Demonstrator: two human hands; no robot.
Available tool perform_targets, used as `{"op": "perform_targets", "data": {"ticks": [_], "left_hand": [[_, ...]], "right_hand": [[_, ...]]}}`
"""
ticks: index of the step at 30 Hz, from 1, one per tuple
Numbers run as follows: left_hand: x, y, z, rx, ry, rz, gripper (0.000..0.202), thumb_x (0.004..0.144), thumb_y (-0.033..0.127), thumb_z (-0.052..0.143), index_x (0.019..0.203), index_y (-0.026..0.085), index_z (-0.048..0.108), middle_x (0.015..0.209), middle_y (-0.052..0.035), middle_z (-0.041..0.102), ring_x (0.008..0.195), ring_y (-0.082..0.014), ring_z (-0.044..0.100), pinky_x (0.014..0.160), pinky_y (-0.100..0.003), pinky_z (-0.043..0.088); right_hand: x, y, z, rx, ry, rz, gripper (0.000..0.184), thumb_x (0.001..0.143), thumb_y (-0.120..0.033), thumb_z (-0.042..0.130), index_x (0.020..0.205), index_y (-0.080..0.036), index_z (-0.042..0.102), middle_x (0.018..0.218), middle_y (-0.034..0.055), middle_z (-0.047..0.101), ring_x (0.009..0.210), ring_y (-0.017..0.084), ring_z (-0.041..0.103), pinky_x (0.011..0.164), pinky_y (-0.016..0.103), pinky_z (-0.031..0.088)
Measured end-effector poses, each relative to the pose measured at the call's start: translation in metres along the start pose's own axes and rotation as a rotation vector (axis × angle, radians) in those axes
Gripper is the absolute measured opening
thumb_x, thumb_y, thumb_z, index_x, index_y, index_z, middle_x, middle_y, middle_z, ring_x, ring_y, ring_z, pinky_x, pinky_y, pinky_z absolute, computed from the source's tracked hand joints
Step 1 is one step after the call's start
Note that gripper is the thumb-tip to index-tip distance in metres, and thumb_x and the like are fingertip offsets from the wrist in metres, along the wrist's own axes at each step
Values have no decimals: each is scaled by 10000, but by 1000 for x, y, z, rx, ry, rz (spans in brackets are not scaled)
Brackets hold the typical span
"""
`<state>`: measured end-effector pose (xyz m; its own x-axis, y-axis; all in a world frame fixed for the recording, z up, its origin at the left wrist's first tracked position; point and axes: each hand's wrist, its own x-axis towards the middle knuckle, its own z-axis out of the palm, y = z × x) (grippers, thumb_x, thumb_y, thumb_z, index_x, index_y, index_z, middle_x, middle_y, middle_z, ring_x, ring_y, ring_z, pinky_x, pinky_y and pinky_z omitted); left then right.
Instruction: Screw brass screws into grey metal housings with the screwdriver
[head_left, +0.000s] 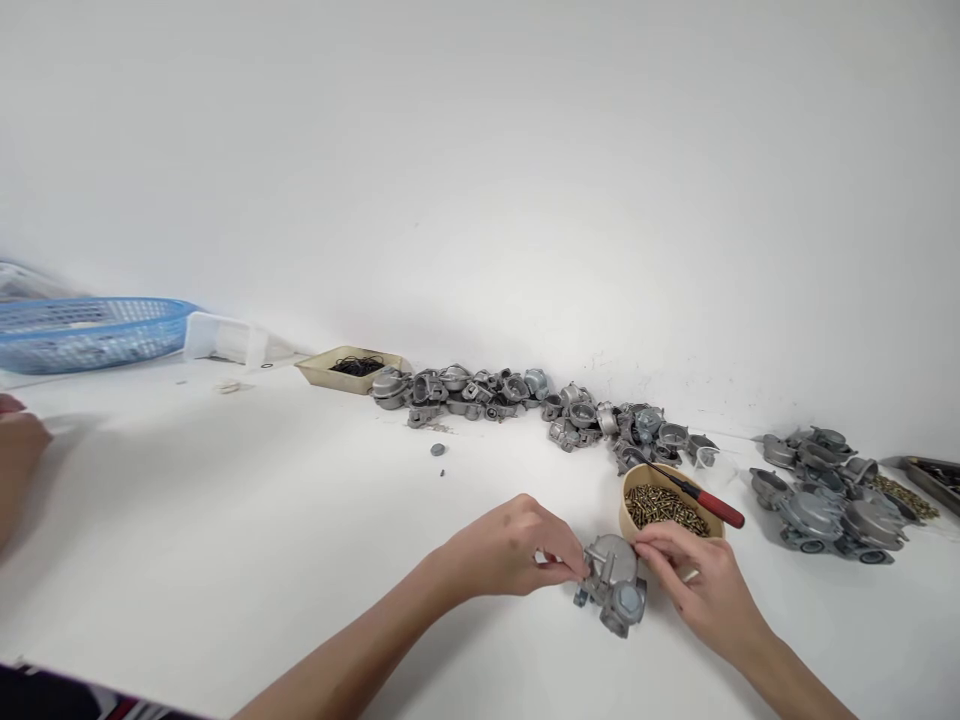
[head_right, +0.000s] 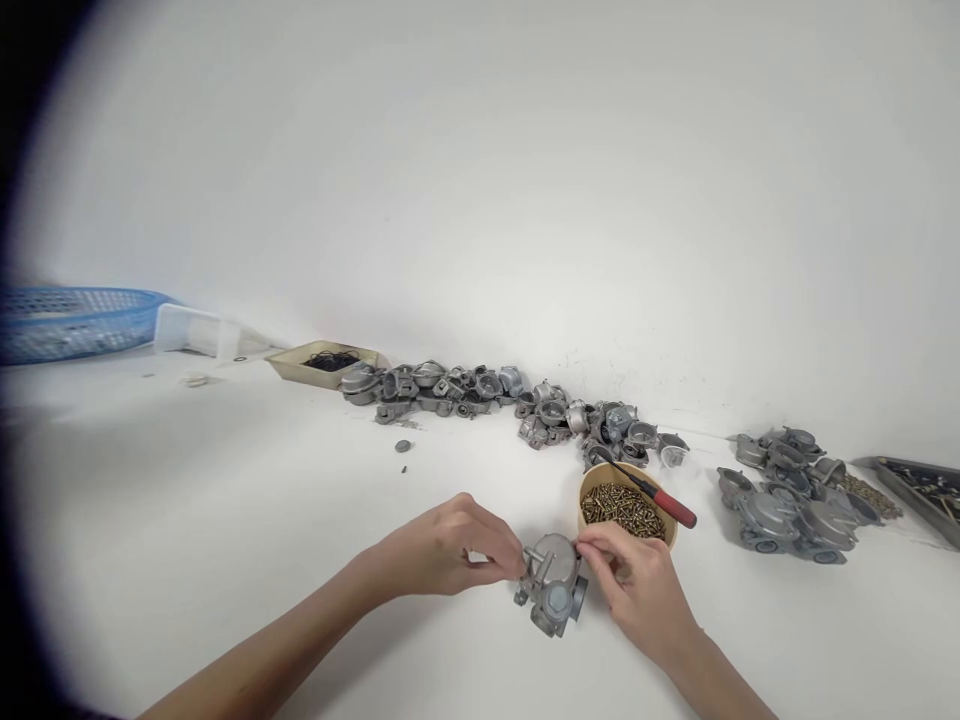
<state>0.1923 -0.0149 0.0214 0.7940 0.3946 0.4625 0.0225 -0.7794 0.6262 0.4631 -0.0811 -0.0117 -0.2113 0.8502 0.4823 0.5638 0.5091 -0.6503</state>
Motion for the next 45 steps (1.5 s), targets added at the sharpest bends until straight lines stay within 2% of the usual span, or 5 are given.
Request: {"op": "perform_targets", "data": {"ticks": [17,29,33,39,45], "left_hand": [[1,-2,1,18,-30,-18,192,1007,243,627,954,228,811,922,-59,812,761,-192,750,652,-273,562],[2,-4,5,113,61,-78,240,1023,215,473,987,218,711,913,-26,785,718,-162,700,679,-267,528],[3,1,9,65,111,-236,241,1043,412,511,1184,261,635,1117,-28,753,921,-202,715,801,-311,561],[7,13,32,-28,34,-200,734,862,749,672,1433,320,506,1454,-65,594,1264,-317,620,1090,-445,492],[8,7,63,-155,115,-320,561,838,387,764,1358,298,573,1313,-48,677,1162,-273,662,1086,-429,502]], "right_hand": [[5,-12,-10,-9,-81,-41,139,1006,-265,568,943,-252,691,754,-2,757,594,164,686,469,227,491],[12,-24,-34,-41,-269,-376,206,988,-86,504,949,-218,658,825,31,717,678,158,657,581,250,500],[13,-30,-40,-35,-332,-437,322,966,-43,441,999,-223,706,922,49,753,706,161,689,564,258,484],[19,-2,-65,-262,-26,-429,300,991,-55,488,1102,-237,698,929,29,791,785,180,760,669,267,593],[23,49,-107,-681,94,-78,257,1005,-460,603,1082,-265,752,1074,57,794,868,294,773,662,399,618]]}}
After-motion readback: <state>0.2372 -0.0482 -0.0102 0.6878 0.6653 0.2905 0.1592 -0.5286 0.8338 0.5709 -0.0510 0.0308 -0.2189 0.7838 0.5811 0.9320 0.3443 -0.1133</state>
